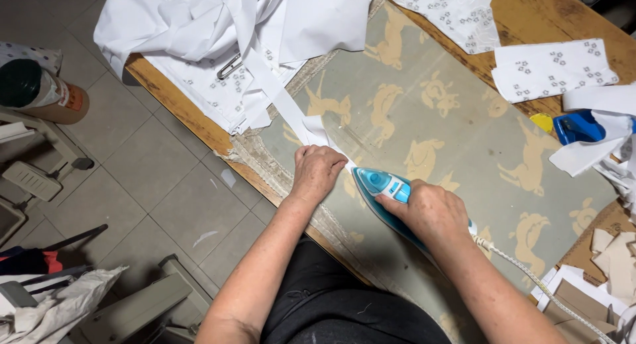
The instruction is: Ironing and pressing long white fabric strips on an ironing board
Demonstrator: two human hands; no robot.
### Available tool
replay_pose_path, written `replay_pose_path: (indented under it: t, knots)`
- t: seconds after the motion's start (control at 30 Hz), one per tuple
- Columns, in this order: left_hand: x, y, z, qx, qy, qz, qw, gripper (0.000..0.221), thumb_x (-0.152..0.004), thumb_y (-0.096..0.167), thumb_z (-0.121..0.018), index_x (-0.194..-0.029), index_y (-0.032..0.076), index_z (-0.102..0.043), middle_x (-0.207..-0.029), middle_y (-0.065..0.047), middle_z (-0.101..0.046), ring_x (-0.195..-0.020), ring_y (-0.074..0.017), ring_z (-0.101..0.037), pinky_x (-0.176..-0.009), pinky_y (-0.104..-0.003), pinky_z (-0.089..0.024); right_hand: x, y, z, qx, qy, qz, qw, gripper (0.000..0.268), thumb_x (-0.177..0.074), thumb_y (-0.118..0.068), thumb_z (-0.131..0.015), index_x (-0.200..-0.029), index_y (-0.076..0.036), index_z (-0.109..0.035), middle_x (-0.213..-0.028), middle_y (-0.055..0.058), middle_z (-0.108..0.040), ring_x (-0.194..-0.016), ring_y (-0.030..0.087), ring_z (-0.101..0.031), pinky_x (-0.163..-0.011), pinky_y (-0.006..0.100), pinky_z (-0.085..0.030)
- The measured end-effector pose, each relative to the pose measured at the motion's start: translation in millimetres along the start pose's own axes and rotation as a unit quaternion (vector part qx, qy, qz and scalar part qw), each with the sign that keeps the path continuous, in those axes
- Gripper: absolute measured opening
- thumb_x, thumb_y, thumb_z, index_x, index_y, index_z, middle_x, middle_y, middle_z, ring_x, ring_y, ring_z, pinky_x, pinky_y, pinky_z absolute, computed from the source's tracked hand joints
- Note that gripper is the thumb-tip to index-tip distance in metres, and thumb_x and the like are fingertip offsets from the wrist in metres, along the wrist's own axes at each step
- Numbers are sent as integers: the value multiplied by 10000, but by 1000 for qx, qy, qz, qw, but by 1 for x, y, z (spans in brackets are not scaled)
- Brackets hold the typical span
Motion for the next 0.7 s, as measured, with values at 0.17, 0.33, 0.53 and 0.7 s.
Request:
replay_pose_path:
  t: [0.17, 0.33, 0.53, 0.7]
  knots:
    - [2, 0, 8, 26, 12, 6, 1000, 188, -886, 233, -508, -1013, 245, -646, -900, 37, -636, -939, -129, -555, -1015, -390, -274, -6, -18, 5, -1, -4, 9, 1000, 622, -719, -653, -525, -918, -76, -647, -863, 150, -675, -937, 327, -630, -800, 387, -482]
    - [4, -1, 26, 32, 24, 12, 999, 258, -893, 191, -484, -1122, 217, -599, -961, 4, -621, -975, -156, -552, -1003, -385, -298, -10, -30, 9, 14, -14, 9, 1000, 618, -721, -648, -526, -928, -81, -657, -870, 146, -674, -942, 313, -630, -803, 383, -483]
    - [10, -4, 39, 12, 11, 10, 1000, 284, -879, 181, -511, -1155, 172, -576, -992, -17, -605, -995, -166, -544, -1001, -392, -297, -11, -35, 11, 18, -8, 14, 1000, 649, -699, -677, -530, -936, -88, -663, -878, 148, -672, -948, 312, -630, -784, 393, -488]
    - [16, -21, 36, 6, 6, 15, 1000, 289, -856, 220, -542, -1141, 192, -580, -987, -9, -592, -995, -176, -544, -962, -379, -345, -12, -36, 11, 20, -9, 5, 1000, 661, -689, -680, -529, -939, -85, -669, -892, 157, -672, -958, 310, -630, -794, 404, -493]
Point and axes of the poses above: each hand's wrist, its own x-axis away from the middle knuckle, its own z-axis out of the back of the hand, y = z × x, the point moved 8 cm from there along -x, towards the middle knuckle
